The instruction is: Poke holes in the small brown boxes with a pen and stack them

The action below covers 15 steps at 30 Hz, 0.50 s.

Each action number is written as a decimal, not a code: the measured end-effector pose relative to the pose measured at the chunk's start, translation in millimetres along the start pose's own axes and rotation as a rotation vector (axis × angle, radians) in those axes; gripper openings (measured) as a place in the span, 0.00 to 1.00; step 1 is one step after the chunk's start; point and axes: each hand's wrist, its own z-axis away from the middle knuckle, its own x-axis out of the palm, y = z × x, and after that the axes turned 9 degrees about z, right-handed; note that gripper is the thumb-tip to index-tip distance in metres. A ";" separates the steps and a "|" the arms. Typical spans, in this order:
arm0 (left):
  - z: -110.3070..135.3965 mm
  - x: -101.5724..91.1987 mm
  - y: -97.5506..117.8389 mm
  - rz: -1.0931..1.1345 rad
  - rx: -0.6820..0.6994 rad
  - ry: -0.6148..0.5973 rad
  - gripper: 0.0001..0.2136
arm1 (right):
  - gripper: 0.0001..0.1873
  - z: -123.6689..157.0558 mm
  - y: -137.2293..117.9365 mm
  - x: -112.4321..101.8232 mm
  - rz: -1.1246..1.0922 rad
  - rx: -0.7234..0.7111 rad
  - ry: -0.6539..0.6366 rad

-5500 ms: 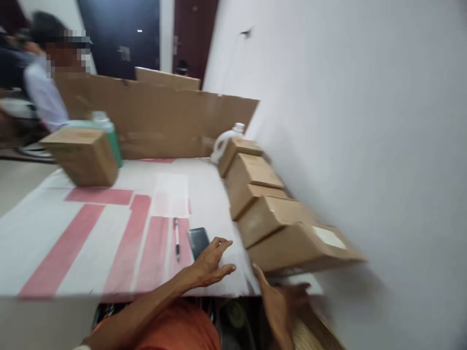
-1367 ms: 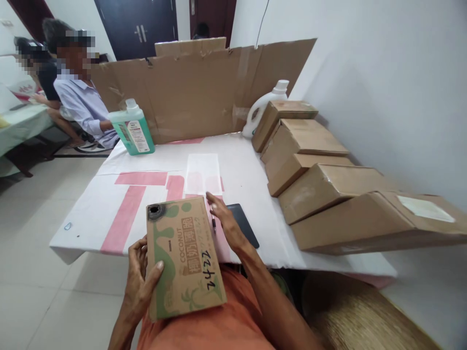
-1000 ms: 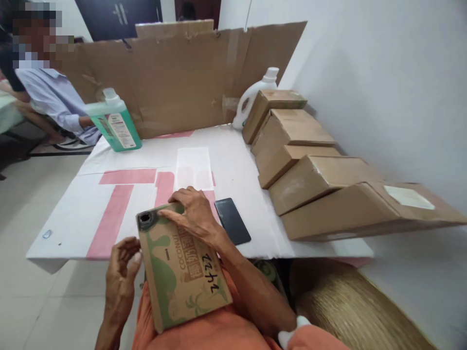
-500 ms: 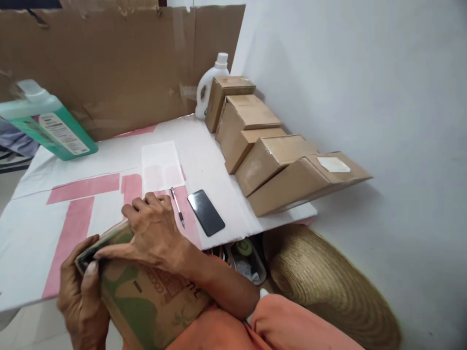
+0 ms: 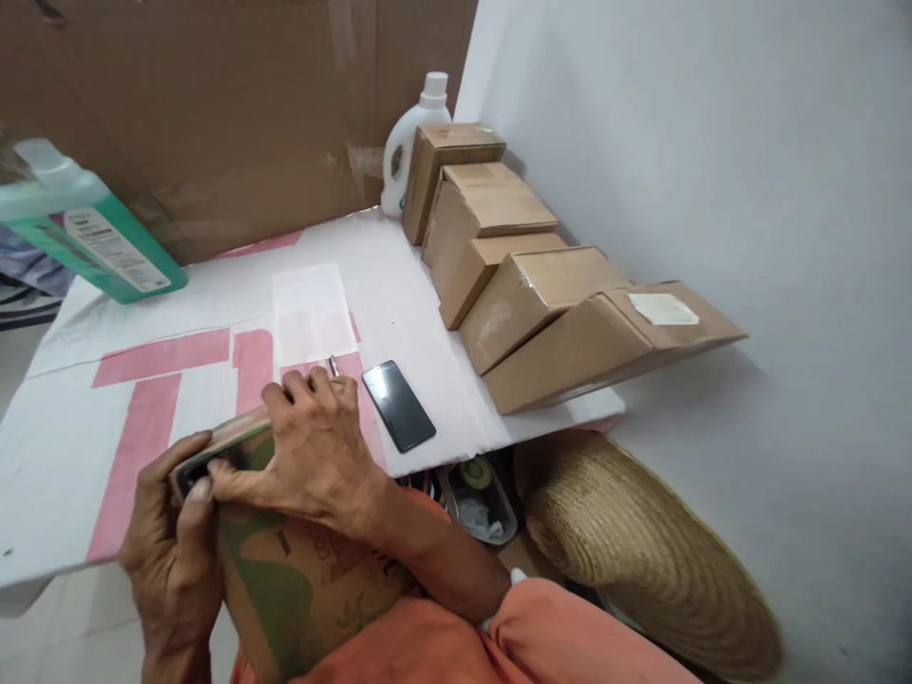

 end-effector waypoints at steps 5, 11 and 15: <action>1.0 -3.9 -8.3 0.057 0.033 -0.037 0.16 | 0.33 9.3 27.2 -20.5 -0.261 -0.089 0.053; 3.4 -4.5 -17.0 0.138 0.022 -0.025 0.14 | 0.14 -0.2 90.0 -2.3 -0.275 0.286 0.074; 2.0 -3.4 -19.8 0.122 0.027 -0.033 0.14 | 0.09 -0.3 117.5 46.4 -0.031 0.344 -0.216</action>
